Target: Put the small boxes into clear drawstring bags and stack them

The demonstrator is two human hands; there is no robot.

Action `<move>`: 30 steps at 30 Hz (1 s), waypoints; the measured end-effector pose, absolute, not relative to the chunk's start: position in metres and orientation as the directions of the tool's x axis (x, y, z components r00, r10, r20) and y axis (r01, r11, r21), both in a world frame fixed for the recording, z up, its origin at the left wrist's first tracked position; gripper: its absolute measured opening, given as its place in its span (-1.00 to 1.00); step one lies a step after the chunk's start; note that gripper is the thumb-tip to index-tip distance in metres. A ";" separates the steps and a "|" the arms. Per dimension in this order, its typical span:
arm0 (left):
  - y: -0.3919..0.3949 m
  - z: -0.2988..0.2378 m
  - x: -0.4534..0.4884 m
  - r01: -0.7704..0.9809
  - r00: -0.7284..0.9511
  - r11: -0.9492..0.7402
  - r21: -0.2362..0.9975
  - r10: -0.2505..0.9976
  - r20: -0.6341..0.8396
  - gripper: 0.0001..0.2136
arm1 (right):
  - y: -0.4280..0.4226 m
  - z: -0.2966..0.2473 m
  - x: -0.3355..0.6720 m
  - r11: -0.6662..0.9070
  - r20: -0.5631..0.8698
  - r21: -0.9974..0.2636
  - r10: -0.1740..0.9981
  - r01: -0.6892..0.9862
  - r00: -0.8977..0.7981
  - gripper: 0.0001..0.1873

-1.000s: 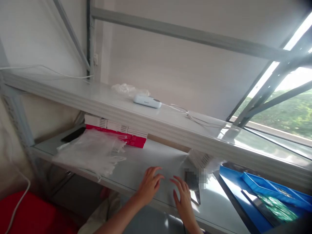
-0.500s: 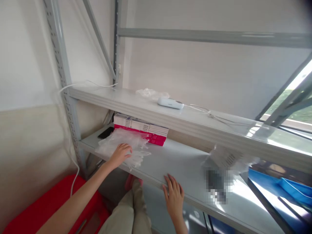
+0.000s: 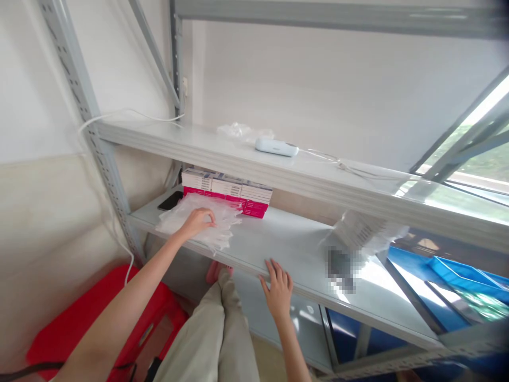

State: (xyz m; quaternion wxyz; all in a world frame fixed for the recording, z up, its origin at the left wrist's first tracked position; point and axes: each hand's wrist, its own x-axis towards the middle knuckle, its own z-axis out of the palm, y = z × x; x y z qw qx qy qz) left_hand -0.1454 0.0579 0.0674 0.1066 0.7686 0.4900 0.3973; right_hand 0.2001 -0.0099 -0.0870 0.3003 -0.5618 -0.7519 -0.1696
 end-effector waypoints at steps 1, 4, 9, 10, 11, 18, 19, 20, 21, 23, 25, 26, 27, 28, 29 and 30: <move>0.056 0.067 -0.148 0.654 0.183 -0.479 0.586 0.851 0.492 -0.89 | -0.010 -0.087 0.199 0.305 0.642 -0.090 0.746 0.948 -0.179 -0.52; 0.051 0.062 -0.155 0.622 0.166 -0.431 0.654 0.889 0.427 -0.92 | -0.011 -0.088 0.197 0.287 0.644 -0.109 0.750 0.952 -0.153 -0.52; 0.050 0.048 -0.163 0.660 0.304 -0.458 0.595 0.888 0.346 -0.78 | -0.011 -0.090 0.196 0.289 0.655 -0.117 0.742 0.950 -0.145 -0.52; 0.050 0.046 -0.164 0.670 0.329 -0.485 0.562 0.872 0.361 -0.77 | -0.011 -0.090 0.197 0.294 0.656 -0.118 0.740 0.948 -0.148 -0.52; 0.051 0.045 -0.165 0.683 0.339 -0.508 0.525 0.857 0.388 -0.76 | -0.011 -0.091 0.197 0.300 0.657 -0.120 0.739 0.946 -0.151 -0.52; 0.052 0.047 -0.167 0.880 0.296 -0.416 0.229 0.857 0.421 -0.84 | -0.009 -0.093 0.199 0.320 0.671 -0.137 0.726 0.937 -0.150 -0.52; 0.052 0.048 -0.167 0.895 0.299 -0.400 0.196 0.865 0.402 -0.87 | -0.009 -0.093 0.199 0.320 0.673 -0.140 0.725 0.937 -0.147 -0.52; 0.052 0.049 -0.166 0.906 0.302 -0.389 0.168 0.871 0.387 -0.89 | -0.009 -0.094 0.199 0.319 0.674 -0.141 0.724 0.937 -0.145 -0.52; 0.052 0.049 -0.166 0.912 0.306 -0.383 0.148 0.874 0.378 -0.89 | -0.009 -0.094 0.199 0.317 0.674 -0.141 0.725 0.938 -0.144 -0.53; 0.052 0.049 -0.165 0.911 0.317 -0.390 0.135 0.871 0.377 -0.87 | -0.009 -0.093 0.199 0.316 0.671 -0.140 0.727 0.938 -0.145 -0.53; 0.053 0.048 -0.164 0.898 0.342 -0.415 0.144 0.866 0.365 -0.81 | -0.010 -0.093 0.199 0.316 0.670 -0.139 0.728 0.939 -0.145 -0.52; 0.054 0.047 -0.163 0.891 0.353 -0.427 0.153 0.866 0.355 -0.81 | -0.010 -0.092 0.199 0.315 0.671 -0.140 0.727 0.939 -0.144 -0.52; 0.054 0.046 -0.162 0.887 0.359 -0.432 0.163 0.867 0.345 -0.84 | -0.010 -0.092 0.199 0.315 0.673 -0.140 0.726 0.939 -0.143 -0.52; 0.055 0.045 -0.161 0.884 0.357 -0.432 0.176 0.870 0.341 -0.88 | -0.011 -0.091 0.199 0.315 0.675 -0.142 0.724 0.939 -0.141 -0.52; 0.056 0.044 -0.160 0.884 0.342 -0.426 0.195 0.871 0.352 -0.89 | -0.011 -0.091 0.199 0.315 0.676 -0.143 0.724 0.938 -0.140 -0.52; 0.057 0.045 -0.159 0.882 0.317 -0.418 0.220 0.869 0.380 -0.88 | -0.012 -0.090 0.199 0.317 0.674 -0.146 0.725 0.937 -0.141 -0.53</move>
